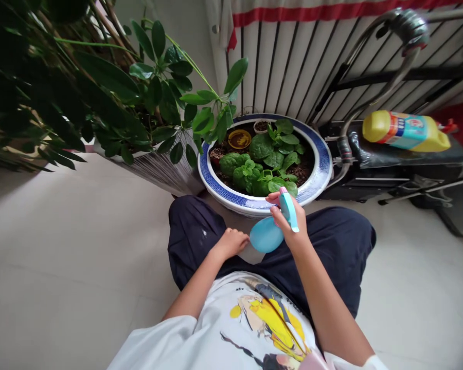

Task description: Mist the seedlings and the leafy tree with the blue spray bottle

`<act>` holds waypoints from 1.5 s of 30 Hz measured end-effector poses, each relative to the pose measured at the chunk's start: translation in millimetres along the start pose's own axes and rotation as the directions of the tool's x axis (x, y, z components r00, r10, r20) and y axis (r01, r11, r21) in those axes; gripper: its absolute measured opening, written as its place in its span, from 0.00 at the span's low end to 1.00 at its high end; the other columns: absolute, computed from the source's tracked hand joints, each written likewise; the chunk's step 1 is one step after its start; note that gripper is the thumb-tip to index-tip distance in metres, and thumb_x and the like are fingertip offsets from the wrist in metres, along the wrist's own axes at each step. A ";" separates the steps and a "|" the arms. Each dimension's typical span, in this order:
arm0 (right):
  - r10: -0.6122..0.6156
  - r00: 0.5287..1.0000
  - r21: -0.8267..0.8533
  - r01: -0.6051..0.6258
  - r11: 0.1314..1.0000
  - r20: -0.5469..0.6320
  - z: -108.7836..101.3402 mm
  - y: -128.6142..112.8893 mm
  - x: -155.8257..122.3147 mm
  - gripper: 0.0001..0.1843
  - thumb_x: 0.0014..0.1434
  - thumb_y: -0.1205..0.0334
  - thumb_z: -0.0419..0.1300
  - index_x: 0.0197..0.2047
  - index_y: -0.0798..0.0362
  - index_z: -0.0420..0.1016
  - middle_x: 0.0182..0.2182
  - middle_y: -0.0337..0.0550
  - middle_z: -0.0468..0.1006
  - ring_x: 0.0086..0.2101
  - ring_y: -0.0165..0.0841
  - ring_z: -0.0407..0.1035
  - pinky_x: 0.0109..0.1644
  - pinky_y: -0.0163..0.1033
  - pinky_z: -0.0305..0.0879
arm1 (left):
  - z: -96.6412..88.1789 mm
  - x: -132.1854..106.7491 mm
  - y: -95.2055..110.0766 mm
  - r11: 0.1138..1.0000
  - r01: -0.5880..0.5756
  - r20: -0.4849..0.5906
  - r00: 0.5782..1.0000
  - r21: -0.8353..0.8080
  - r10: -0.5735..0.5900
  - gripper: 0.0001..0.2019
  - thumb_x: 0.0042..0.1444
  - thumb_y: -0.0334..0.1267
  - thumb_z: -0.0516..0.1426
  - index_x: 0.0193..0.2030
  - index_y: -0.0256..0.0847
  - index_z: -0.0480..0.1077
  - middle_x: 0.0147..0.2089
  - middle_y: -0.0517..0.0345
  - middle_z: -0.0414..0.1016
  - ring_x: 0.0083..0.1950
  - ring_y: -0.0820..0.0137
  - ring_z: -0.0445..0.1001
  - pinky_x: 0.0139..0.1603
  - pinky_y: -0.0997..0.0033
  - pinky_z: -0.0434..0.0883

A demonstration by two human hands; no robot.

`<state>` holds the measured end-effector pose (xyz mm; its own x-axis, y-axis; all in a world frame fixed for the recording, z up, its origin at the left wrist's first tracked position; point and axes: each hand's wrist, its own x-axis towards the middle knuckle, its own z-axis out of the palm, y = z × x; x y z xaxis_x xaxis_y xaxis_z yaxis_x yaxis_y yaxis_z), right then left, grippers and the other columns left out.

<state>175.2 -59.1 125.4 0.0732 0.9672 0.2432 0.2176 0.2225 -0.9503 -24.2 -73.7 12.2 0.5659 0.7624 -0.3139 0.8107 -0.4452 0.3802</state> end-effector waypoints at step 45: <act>-0.149 0.948 0.158 0.107 0.982 0.280 83.6 -49.9 7.0 0.15 0.63 0.51 0.55 0.46 0.51 0.73 0.40 0.50 0.80 0.37 0.42 0.76 0.28 0.40 0.69 | -75.1 -99.2 -9.4 0.942 0.125 -0.692 0.650 -0.312 -0.315 0.13 0.66 0.35 0.49 0.44 0.45 0.76 0.44 0.56 0.81 0.50 0.65 0.75 0.63 0.55 0.62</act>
<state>83.5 -53.2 158.4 -0.2352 0.9185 0.3178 0.0677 0.3417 -0.9374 -99.2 -109.8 105.1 0.0080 0.9606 0.2780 0.7870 -0.1775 0.5908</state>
